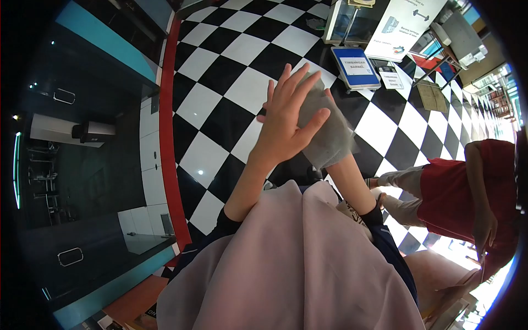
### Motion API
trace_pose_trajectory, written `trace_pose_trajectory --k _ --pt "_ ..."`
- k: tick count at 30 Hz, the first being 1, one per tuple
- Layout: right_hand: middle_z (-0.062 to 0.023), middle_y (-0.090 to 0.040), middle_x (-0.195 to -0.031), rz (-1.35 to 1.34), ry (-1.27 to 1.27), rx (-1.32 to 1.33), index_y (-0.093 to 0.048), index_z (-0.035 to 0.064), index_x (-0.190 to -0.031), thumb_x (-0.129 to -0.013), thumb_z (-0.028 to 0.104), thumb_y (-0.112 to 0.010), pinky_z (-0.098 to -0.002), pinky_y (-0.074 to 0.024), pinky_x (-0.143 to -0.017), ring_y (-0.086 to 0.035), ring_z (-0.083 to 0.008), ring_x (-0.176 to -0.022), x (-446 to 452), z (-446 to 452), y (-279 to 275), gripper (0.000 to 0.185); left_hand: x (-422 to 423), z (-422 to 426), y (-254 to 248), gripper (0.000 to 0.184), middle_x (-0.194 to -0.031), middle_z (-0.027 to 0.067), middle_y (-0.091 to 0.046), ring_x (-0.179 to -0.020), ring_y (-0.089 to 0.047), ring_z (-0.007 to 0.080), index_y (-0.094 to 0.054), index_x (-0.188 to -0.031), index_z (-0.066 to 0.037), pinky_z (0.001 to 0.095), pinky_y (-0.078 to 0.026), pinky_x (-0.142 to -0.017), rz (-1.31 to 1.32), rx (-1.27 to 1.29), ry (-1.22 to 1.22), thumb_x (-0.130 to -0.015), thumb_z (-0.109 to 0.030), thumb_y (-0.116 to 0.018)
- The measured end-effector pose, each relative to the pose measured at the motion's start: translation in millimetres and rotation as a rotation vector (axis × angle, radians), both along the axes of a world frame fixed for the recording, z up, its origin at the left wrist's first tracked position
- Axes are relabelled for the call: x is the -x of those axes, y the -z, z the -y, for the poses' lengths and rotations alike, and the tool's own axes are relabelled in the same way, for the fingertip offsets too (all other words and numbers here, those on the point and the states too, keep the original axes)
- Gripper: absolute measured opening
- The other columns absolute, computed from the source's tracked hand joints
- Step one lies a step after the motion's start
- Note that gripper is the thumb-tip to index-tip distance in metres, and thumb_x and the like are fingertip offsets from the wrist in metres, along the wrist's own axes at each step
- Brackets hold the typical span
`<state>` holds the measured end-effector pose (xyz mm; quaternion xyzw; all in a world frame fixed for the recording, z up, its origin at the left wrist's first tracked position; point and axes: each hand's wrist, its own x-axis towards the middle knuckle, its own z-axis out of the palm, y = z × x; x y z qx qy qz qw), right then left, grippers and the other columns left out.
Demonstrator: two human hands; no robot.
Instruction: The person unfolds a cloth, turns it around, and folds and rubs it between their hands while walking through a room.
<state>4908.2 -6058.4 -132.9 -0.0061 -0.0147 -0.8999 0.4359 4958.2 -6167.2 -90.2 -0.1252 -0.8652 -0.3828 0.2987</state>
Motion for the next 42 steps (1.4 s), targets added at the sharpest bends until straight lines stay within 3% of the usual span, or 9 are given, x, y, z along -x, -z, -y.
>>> trace_pose_trajectory --k 10,13,15,17,23,27,30,37,42 --pt "-0.0181 -0.040 -0.130 -1.217 0.484 -1.086 -0.035 0.0000 -0.132 -0.090 0.050 -0.033 -0.0440 -0.0304 -0.099 -0.035 -0.0310 -0.125 -23.1 -10.1 -35.8 0.065 -15.0 11.5 41.8 0.073 -0.138 0.0138 -0.030 -0.128 -0.031 0.0265 -0.018 -0.140 -0.010 0.0408 -0.033 -0.099 0.925 -1.950 0.731 -0.086 -0.056 -0.032" --pt "-0.0208 -0.035 -0.134 -1.870 0.600 -1.325 -0.039 0.0062 -0.131 -0.090 0.047 -0.037 -0.0475 -0.0184 -0.105 -0.017 -0.0398 -0.132 -18.8 -4.5 -39.8 0.057 -19.3 5.4 40.0 0.073 -0.136 0.0138 -0.032 -0.127 -0.032 0.0268 -0.020 -0.139 -0.009 0.0448 -0.034 -0.098 0.749 -1.817 0.400 -0.086 -0.058 -0.030" --pt "-0.0207 -0.033 -0.136 -1.786 0.566 -1.269 -0.039 0.0062 -0.131 -0.091 0.047 -0.037 -0.0476 -0.0182 -0.105 -0.017 -0.0391 -0.132 -17.8 -4.8 -41.0 0.057 -14.0 19.6 62.5 0.073 -0.136 0.0137 -0.032 -0.127 -0.032 0.0267 -0.022 -0.138 -0.010 0.0455 -0.031 -0.101 0.607 -2.349 1.173 -0.086 -0.060 -0.026" --pt "-0.0206 -0.031 -0.138 -1.705 0.529 -1.209 -0.040 0.0063 -0.130 -0.091 0.047 -0.036 -0.0478 -0.0179 -0.105 -0.017 -0.0383 -0.132 -16.3 -4.1 -40.6 0.057 -12.4 17.0 22.9 0.073 -0.138 0.0133 -0.030 -0.128 -0.031 0.0264 -0.021 -0.139 -0.013 0.0441 -0.028 -0.103 0.683 -1.893 0.456 -0.086 -0.062 -0.022" --pt "-0.0172 -0.032 -0.138 -0.698 0.185 -1.011 -0.024 0.0101 -0.139 -0.085 0.067 -0.021 -0.0498 -0.0228 -0.102 -0.027 -0.0330 -0.129 -19.4 5.4 -34.6 0.079 9.1 20.5 2.6 0.065 -0.140 0.0134 -0.028 -0.129 -0.029 0.0281 -0.025 -0.138 -0.012 0.0419 -0.025 -0.104 0.118 -1.418 0.188 -0.089 -0.054 -0.028" --pt "-0.0161 -0.037 -0.135 -0.197 -0.199 -0.461 -0.030 0.0113 -0.136 -0.084 0.067 -0.026 -0.0524 -0.0281 -0.098 -0.038 -0.0319 -0.122 -16.0 -0.4 -27.9 0.076 13.9 3.6 -11.7 0.063 -0.136 0.0146 -0.034 -0.128 -0.027 0.0352 -0.035 -0.133 -0.007 0.0553 -0.017 -0.102 -0.047 0.052 -0.110 -0.080 -0.035 -0.058" --pt "-0.0169 -0.045 -0.127 -0.057 -0.146 0.020 -0.039 0.0056 -0.130 -0.087 0.058 -0.033 -0.0469 -0.0353 -0.096 -0.047 -0.0313 -0.113 -6.7 -1.4 -1.8 0.068 9.9 -8.2 -0.6 0.061 -0.136 0.0148 -0.033 -0.129 -0.026 0.0362 -0.035 -0.132 -0.007 0.0602 -0.012 -0.101 0.031 0.272 -0.135 -0.082 -0.033 -0.056" --pt "-0.0157 -0.048 -0.125 -0.422 0.570 -0.618 -0.037 0.0006 -0.130 -0.087 0.062 -0.027 -0.0387 -0.0386 -0.094 -0.048 -0.0292 -0.113 -15.3 -11.6 -39.6 0.075 -21.3 -19.2 17.0 0.062 -0.139 0.0146 -0.030 -0.130 -0.025 0.0337 -0.024 -0.138 -0.011 0.0519 -0.018 -0.102 0.348 -1.247 0.177 -0.088 -0.042 -0.041" --pt "-0.0221 -0.035 -0.135 -1.769 0.631 -1.167 -0.043 0.0001 -0.127 -0.085 0.063 -0.023 -0.0442 -0.0212 -0.104 -0.023 -0.0369 -0.131 -21.3 -14.7 -45.9 0.078 -22.3 -5.1 45.8 0.067 -0.132 0.0127 -0.040 -0.122 -0.039 0.0295 -0.032 -0.133 -0.006 0.0421 -0.035 -0.096 0.655 -2.118 0.886 -0.088 -0.055 -0.027"
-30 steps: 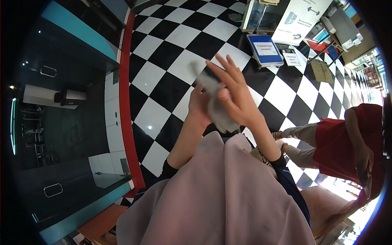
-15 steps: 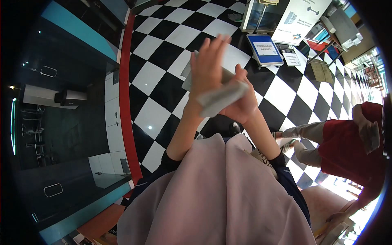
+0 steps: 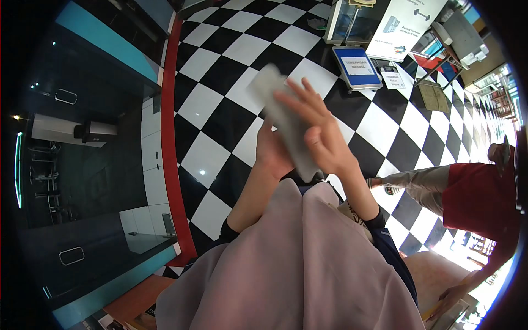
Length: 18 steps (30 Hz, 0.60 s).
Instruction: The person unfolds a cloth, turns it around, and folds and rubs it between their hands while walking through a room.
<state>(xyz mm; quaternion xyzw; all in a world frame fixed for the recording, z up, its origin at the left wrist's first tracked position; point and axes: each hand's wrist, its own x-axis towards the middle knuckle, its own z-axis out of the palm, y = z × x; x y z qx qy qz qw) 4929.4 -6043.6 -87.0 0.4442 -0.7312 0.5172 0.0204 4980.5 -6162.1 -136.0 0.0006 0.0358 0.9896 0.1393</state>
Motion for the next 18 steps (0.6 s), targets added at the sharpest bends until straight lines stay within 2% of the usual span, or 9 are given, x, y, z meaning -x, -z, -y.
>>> trace_pose_trajectory --k 2,5,8,9,11,13,15,16,18 --pt "-0.0209 -0.035 -0.135 -0.054 -0.003 -0.134 -0.044 -0.0001 -0.126 -0.084 0.066 -0.017 -0.0446 -0.0197 -0.105 -0.022 -0.0349 -0.132 -1.6 1.5 3.6 0.083 0.4 -2.9 -13.8 0.065 -0.130 0.0132 -0.043 -0.120 -0.041 0.0291 -0.033 -0.132 -0.006 0.0413 -0.037 -0.096 -0.006 0.208 -0.150 -0.089 -0.054 -0.025" --pt "-0.0236 -0.034 -0.135 -0.018 -0.037 -0.065 -0.044 0.0037 -0.127 -0.089 0.052 -0.034 -0.0463 -0.0191 -0.105 -0.021 -0.0409 -0.130 -1.0 3.4 9.1 0.062 -0.7 11.4 -10.8 0.064 -0.131 0.0164 -0.042 -0.119 -0.042 0.0300 -0.030 -0.135 -0.007 0.0398 -0.035 -0.099 0.117 0.261 -0.260 -0.090 -0.052 -0.022" --pt "-0.0224 -0.034 -0.136 0.331 0.050 0.243 -0.037 0.0051 -0.132 -0.091 0.050 -0.035 -0.0438 -0.0204 -0.105 -0.025 -0.0381 -0.130 -3.7 4.3 1.5 0.061 7.0 14.0 -23.2 0.068 -0.137 0.0198 -0.032 -0.125 -0.036 0.0310 -0.020 -0.140 -0.007 0.0394 -0.030 -0.102 -0.107 0.574 -0.576 -0.090 -0.052 -0.026" --pt "-0.0142 -0.029 -0.141 0.546 0.065 0.219 -0.023 0.0093 -0.139 -0.086 0.064 -0.023 -0.0465 -0.0231 -0.102 -0.027 -0.0341 -0.129 -5.5 4.6 6.4 0.076 11.2 13.9 -29.7 0.068 -0.137 0.0198 -0.032 -0.125 -0.036 0.0310 -0.020 -0.140 -0.007 0.0394 -0.030 -0.102 -0.127 0.568 -0.574 -0.090 -0.052 -0.026" --pt "-0.0147 -0.028 -0.141 1.134 -0.079 0.366 -0.020 0.0112 -0.141 -0.084 0.068 -0.021 -0.0473 -0.0254 -0.100 -0.032 -0.0330 -0.126 -4.0 5.5 9.1 0.081 17.1 12.9 -45.1 0.073 -0.142 0.0165 -0.026 -0.130 -0.026 0.0318 -0.014 -0.141 -0.007 0.0409 -0.024 -0.104 -0.322 1.253 -0.862 -0.087 -0.056 -0.026" --pt "-0.0131 -0.036 -0.136 1.581 -0.385 0.604 -0.026 0.0138 -0.138 -0.083 0.068 -0.025 -0.0482 -0.0313 -0.096 -0.038 -0.0298 -0.122 -1.4 3.4 10.5 0.077 26.2 13.9 -52.5 0.070 -0.141 0.0191 -0.025 -0.131 -0.023 0.0325 -0.020 -0.138 -0.001 0.0444 -0.020 -0.105 -0.631 1.567 -0.856 -0.086 -0.040 -0.047" --pt "-0.0105 -0.046 -0.127 1.544 -0.289 0.765 -0.038 0.0125 -0.131 -0.083 0.066 -0.032 -0.0475 -0.0338 -0.096 -0.044 -0.0264 -0.116 -7.8 2.3 20.6 0.072 15.9 6.6 -65.1 0.072 -0.141 0.0149 -0.028 -0.132 -0.022 0.0300 -0.020 -0.139 -0.004 0.0425 -0.022 -0.105 -0.668 2.201 -0.746 -0.084 -0.034 -0.055" --pt "-0.0092 -0.052 -0.120 1.747 -0.776 0.968 -0.047 0.0112 -0.123 -0.083 0.062 -0.038 -0.0475 -0.0359 -0.095 -0.048 -0.0253 -0.111 2.0 -0.2 34.1 0.065 13.0 2.7 -61.8 0.072 -0.141 0.0149 -0.028 -0.132 -0.022 0.0300 -0.020 -0.139 -0.004 0.0425 -0.022 -0.105 -0.653 2.207 -0.737 -0.084 -0.034 -0.055" --pt "-0.0090 -0.054 -0.117 1.691 -0.526 1.002 -0.050 0.0108 -0.120 -0.084 0.061 -0.039 -0.0465 -0.0373 -0.094 -0.050 -0.0251 -0.110 -0.4 -5.3 32.0 0.063 12.7 -2.9 -54.8 0.073 -0.141 0.0145 -0.028 -0.132 -0.022 0.0282 -0.021 -0.138 -0.003 0.0426 -0.020 -0.105 -0.635 2.172 -0.901 -0.081 -0.022 -0.061"
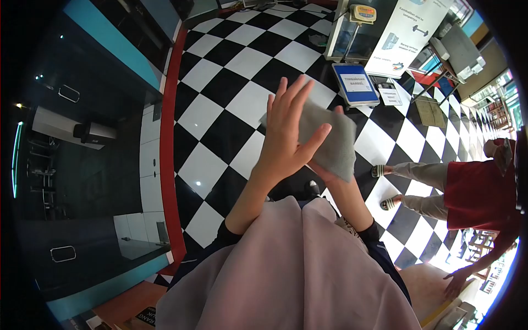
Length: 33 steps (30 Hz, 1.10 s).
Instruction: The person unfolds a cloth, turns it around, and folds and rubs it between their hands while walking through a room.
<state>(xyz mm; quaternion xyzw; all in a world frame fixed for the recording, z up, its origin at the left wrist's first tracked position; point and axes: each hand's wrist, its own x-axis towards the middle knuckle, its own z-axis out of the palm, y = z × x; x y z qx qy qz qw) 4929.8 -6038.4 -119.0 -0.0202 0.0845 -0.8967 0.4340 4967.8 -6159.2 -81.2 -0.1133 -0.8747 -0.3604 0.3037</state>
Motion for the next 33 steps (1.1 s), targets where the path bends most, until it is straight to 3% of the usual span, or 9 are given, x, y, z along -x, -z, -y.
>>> trace_pose_trajectory --k 3,7,9,10,13,18,20,24,33 --pt "-0.0100 -0.052 -0.119 -0.063 0.283 -0.240 -0.048 0.0090 -0.121 -0.086 0.058 -0.040 -0.0438 -0.0390 -0.094 -0.049 -0.0250 -0.111 -1.4 -1.5 -20.4 0.061 -7.1 -4.8 17.2 0.067 -0.141 0.0148 -0.028 -0.132 -0.024 0.0284 -0.021 -0.138 -0.004 0.0422 -0.020 -0.105 -0.003 -0.577 0.092 -0.086 -0.030 -0.053" --pt "-0.0126 -0.040 -0.133 -0.870 0.659 -0.744 -0.033 0.0020 -0.133 -0.085 0.059 -0.039 -0.0419 -0.0300 -0.102 -0.038 -0.0259 -0.124 3.6 6.0 -15.9 0.075 -20.6 -8.2 23.9 0.060 -0.132 0.0149 -0.040 -0.123 -0.038 0.0262 -0.031 -0.134 -0.006 0.0401 -0.025 -0.103 0.457 -1.873 0.427 -0.090 -0.047 -0.029" --pt "-0.0150 -0.039 -0.134 -1.471 0.630 -0.978 -0.035 0.0014 -0.132 -0.085 0.060 -0.038 -0.0442 -0.0233 -0.105 -0.034 -0.0310 -0.127 -5.2 3.3 -36.1 0.075 -17.5 4.6 42.6 0.056 -0.121 0.0119 -0.049 -0.114 -0.047 0.0257 -0.041 -0.127 -0.008 0.0406 -0.033 -0.098 0.598 -2.165 1.090 -0.090 -0.047 -0.028" --pt "-0.0173 -0.039 -0.134 -1.704 0.558 -1.109 -0.036 0.0013 -0.131 -0.085 0.060 -0.035 -0.0465 -0.0171 -0.106 -0.027 -0.0362 -0.129 -6.5 2.7 -37.1 0.075 -20.9 4.4 42.1 0.054 -0.114 0.0095 -0.053 -0.107 -0.051 0.0236 -0.046 -0.122 -0.007 0.0404 -0.038 -0.093 0.679 -2.213 0.861 -0.090 -0.047 -0.028" --pt "-0.0202 -0.039 -0.132 -1.751 0.516 -1.181 -0.039 0.0088 -0.132 -0.088 0.050 -0.040 -0.0522 -0.0152 -0.104 -0.024 -0.0407 -0.129 -11.2 6.0 -26.2 0.060 -21.3 -2.4 37.7 0.054 -0.118 0.0117 -0.051 -0.111 -0.048 0.0281 -0.042 -0.123 -0.006 0.0388 -0.039 -0.093 0.554 -1.818 0.195 -0.091 -0.048 -0.028" --pt "-0.0218 -0.034 -0.135 -0.973 0.444 -0.866 -0.027 0.0091 -0.137 -0.089 0.054 -0.032 -0.0482 -0.0150 -0.105 -0.024 -0.0366 -0.130 -18.0 4.7 -31.7 0.066 -8.4 4.4 17.0 0.060 -0.129 0.0130 -0.043 -0.108 -0.052 0.0262 -0.033 -0.133 -0.004 0.0373 -0.040 -0.093 0.335 -1.867 0.609 -0.091 -0.047 -0.028" --pt "-0.0208 -0.026 -0.140 -0.524 0.159 -0.607 -0.022 0.0095 -0.139 -0.086 0.061 -0.029 -0.0528 -0.0194 -0.102 -0.027 -0.0371 -0.128 -9.3 5.5 -20.9 0.074 1.7 7.6 2.7 0.075 -0.143 0.0188 -0.021 -0.127 -0.031 0.0356 -0.010 -0.140 -0.003 0.0394 -0.027 -0.103 -0.143 -0.863 0.471 -0.088 -0.055 -0.025" --pt "-0.0122 -0.044 -0.126 -0.102 -0.016 -0.198 -0.041 0.0135 -0.127 -0.082 0.066 -0.036 -0.0560 -0.0344 -0.092 -0.042 -0.0313 -0.117 -9.3 7.2 0.5 0.070 -1.0 10.5 -14.0 0.071 -0.137 0.0183 -0.034 -0.129 -0.028 0.0315 -0.018 -0.138 0.000 0.0418 -0.022 -0.103 0.114 -0.248 0.421 -0.086 -0.032 -0.054" --pt "-0.0120 -0.041 -0.131 -0.350 0.328 -0.176 -0.034 0.0088 -0.134 -0.087 0.056 -0.036 -0.0411 -0.0363 -0.097 -0.043 -0.0265 -0.118 2.2 -5.7 -14.3 0.067 -19.6 -19.5 20.9 0.065 -0.143 0.0191 -0.019 -0.132 -0.022 0.0294 -0.019 -0.139 -0.002 0.0372 -0.019 -0.105 0.035 -0.962 0.292 -0.091 -0.042 -0.041"
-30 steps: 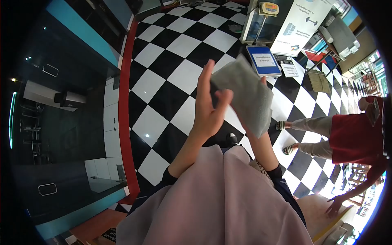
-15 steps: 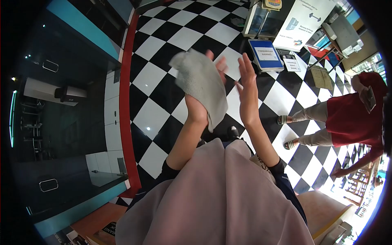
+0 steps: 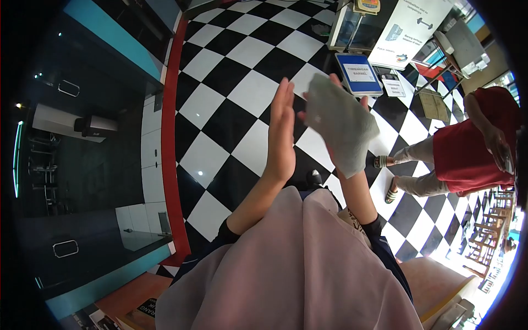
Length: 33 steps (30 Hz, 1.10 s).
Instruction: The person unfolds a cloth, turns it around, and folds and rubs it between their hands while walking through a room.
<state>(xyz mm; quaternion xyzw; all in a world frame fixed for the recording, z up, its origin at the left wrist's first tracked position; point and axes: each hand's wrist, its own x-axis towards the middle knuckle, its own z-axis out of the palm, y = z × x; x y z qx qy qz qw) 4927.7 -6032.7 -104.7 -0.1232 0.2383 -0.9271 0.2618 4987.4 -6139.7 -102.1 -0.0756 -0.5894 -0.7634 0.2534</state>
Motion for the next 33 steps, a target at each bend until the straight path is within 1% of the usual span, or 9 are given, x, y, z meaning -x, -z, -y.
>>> trace_pose_trajectory --k 3,8,12,19,20,23,28,32,33 --pt "-0.0129 -0.036 -0.135 -0.322 0.330 -0.446 -0.030 0.0076 -0.137 -0.085 0.062 -0.034 -0.0388 -0.0316 -0.100 -0.036 -0.0260 -0.124 -4.9 13.2 -6.3 0.075 -7.1 -2.1 0.5 0.063 -0.128 0.0111 -0.043 -0.122 -0.038 0.0223 -0.032 -0.133 -0.005 0.0366 -0.029 -0.099 0.432 -0.795 0.238 -0.089 -0.050 -0.032" --pt "-0.0232 -0.031 -0.137 -1.158 0.382 -1.062 -0.039 0.0066 -0.131 -0.087 0.040 -0.047 -0.0429 -0.0197 -0.104 -0.022 -0.0389 -0.131 -13.7 5.0 -10.3 0.057 -8.7 -3.7 6.5 0.059 -0.122 0.0087 -0.048 -0.115 -0.045 0.0217 -0.038 -0.129 -0.007 0.0356 -0.036 -0.095 0.481 -1.014 0.466 -0.090 -0.050 -0.030" --pt "-0.0233 -0.032 -0.137 -1.163 0.383 -1.075 -0.039 0.0059 -0.131 -0.087 0.036 -0.048 -0.0439 -0.0201 -0.104 -0.024 -0.0372 -0.131 -12.7 3.9 -15.0 0.054 -7.5 -2.3 1.2 0.058 -0.121 0.0091 -0.049 -0.111 -0.049 0.0219 -0.041 -0.126 -0.006 0.0352 -0.040 -0.093 0.559 -1.011 0.276 -0.091 -0.050 -0.025" --pt "-0.0165 -0.031 -0.138 -0.475 0.184 -0.828 -0.026 0.0102 -0.139 -0.091 0.053 -0.029 -0.0471 -0.0264 -0.100 -0.033 -0.0332 -0.126 -10.3 3.2 -12.4 0.065 2.1 0.5 -19.5 0.063 -0.131 0.0155 -0.040 -0.121 -0.040 0.0245 -0.034 -0.130 0.002 0.0350 -0.030 -0.101 0.006 -0.199 -0.176 -0.094 -0.046 -0.016" --pt "-0.0156 -0.033 -0.137 -0.256 -0.057 -0.654 -0.024 0.0115 -0.140 -0.089 0.058 -0.025 -0.0484 -0.0274 -0.100 -0.034 -0.0330 -0.125 -9.0 3.1 -10.5 0.069 -2.7 21.7 6.2 0.063 -0.136 0.0156 -0.033 -0.126 -0.032 0.0281 -0.029 -0.132 0.002 0.0391 -0.026 -0.102 0.254 -0.027 0.216 -0.091 -0.045 -0.034" --pt "-0.0100 -0.040 -0.132 0.036 -0.334 -0.271 -0.030 0.0138 -0.136 -0.084 0.065 -0.029 -0.0489 -0.0316 -0.097 -0.039 -0.0304 -0.121 -7.6 3.9 -0.6 0.073 12.7 18.9 -30.3 0.060 -0.134 0.0174 -0.037 -0.127 -0.030 0.0364 -0.038 -0.129 -0.003 0.0454 -0.023 -0.103 -0.157 0.862 -0.277 -0.078 -0.022 -0.061" --pt "-0.0064 -0.041 -0.131 0.188 -0.294 0.293 -0.034 0.0149 -0.132 -0.087 0.055 -0.033 -0.0478 -0.0350 -0.096 -0.040 -0.0252 -0.120 -5.5 0.9 7.8 0.060 8.9 11.5 -26.1 0.046 -0.133 0.0131 -0.042 -0.129 -0.030 0.0341 -0.051 -0.122 -0.009 0.0419 -0.027 -0.102 -0.143 0.892 -0.003 -0.078 -0.016 -0.061" --pt "-0.0083 -0.037 -0.135 -0.271 0.170 -0.155 -0.031 0.0135 -0.133 -0.087 0.050 -0.042 -0.0492 -0.0332 -0.097 -0.038 -0.0258 -0.123 -6.7 -0.9 1.4 0.060 5.3 4.0 -16.0 0.051 -0.137 0.0130 -0.036 -0.131 -0.028 0.0290 -0.041 -0.130 -0.007 0.0408 -0.025 -0.103 -0.086 0.604 0.024 -0.084 -0.025 -0.054" --pt "-0.0112 -0.034 -0.138 -0.496 0.299 -0.297 -0.033 0.0097 -0.134 -0.085 0.050 -0.045 -0.0491 -0.0296 -0.099 -0.034 -0.0272 -0.126 -3.9 5.4 0.2 0.064 3.1 -0.2 -12.9 0.053 -0.138 0.0130 -0.034 -0.130 -0.028 0.0275 -0.037 -0.132 -0.007 0.0399 -0.025 -0.103 0.034 0.152 0.079 -0.087 -0.033 -0.046"
